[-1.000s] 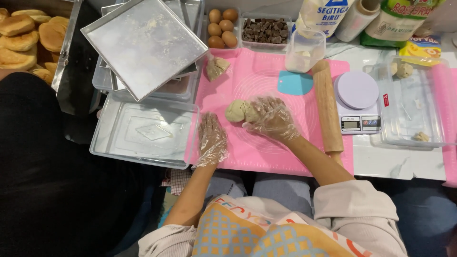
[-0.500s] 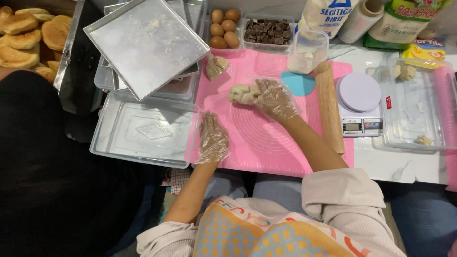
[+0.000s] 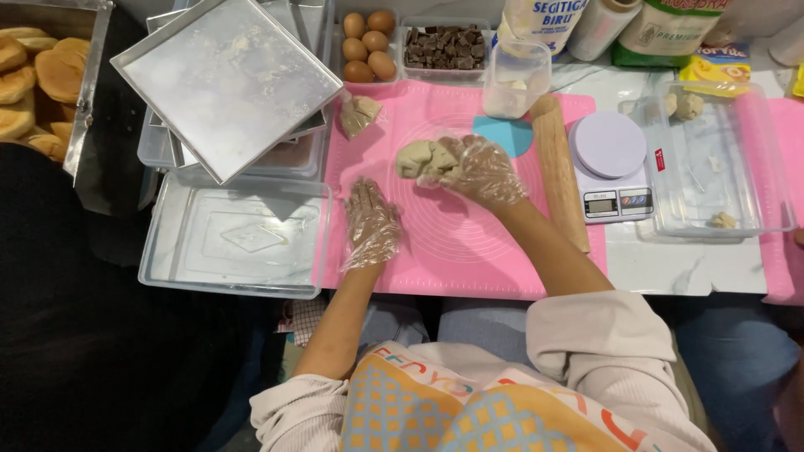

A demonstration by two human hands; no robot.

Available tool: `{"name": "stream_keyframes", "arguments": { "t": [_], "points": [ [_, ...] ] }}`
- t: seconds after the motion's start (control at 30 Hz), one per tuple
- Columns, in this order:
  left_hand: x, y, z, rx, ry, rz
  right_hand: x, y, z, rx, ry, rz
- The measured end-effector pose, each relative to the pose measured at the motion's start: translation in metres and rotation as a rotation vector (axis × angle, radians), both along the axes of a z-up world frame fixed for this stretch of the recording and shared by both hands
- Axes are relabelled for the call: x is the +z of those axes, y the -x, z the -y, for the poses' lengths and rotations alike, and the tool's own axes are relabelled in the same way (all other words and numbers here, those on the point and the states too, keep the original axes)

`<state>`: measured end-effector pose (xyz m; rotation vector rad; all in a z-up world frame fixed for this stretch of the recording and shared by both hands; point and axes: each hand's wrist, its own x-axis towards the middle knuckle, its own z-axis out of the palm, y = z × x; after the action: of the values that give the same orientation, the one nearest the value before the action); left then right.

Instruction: Kneading a lump of dough on a silicone mat and portioning it into small balls by hand.

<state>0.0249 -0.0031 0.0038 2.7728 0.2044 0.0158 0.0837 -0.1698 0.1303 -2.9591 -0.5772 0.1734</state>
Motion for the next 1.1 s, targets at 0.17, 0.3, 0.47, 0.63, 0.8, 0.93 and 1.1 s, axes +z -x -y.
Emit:
{"name": "stream_keyframes", "arguments": {
  "t": [0.17,0.3,0.47,0.63,0.8,0.93,1.1],
  "points": [
    [-0.021,-0.002,0.000,0.073,-0.085,0.087,-0.045,0.039,0.012,0.276,0.238,0.304],
    [-0.031,-0.001,0.000,0.096,-0.106,0.260,-0.137,0.030,0.018,0.273,0.100,0.262],
    [-0.024,0.003,0.000,0.028,-0.180,0.305,-0.187,-0.067,0.026,0.443,-0.224,1.061],
    [-0.030,0.001,-0.002,0.057,-0.200,0.291,-0.083,-0.067,0.000,0.183,0.526,-0.078],
    [-0.024,0.002,0.000,0.071,-0.175,0.394,-0.122,0.010,-0.004,0.120,0.036,0.372],
    [-0.019,0.004,0.002,0.075,-0.181,0.381,-0.121,0.006,-0.005,0.139,0.078,0.396],
    [-0.040,0.001,-0.002,0.068,-0.192,0.351,-0.131,-0.061,0.002,0.167,0.035,0.910]
  ]
}}
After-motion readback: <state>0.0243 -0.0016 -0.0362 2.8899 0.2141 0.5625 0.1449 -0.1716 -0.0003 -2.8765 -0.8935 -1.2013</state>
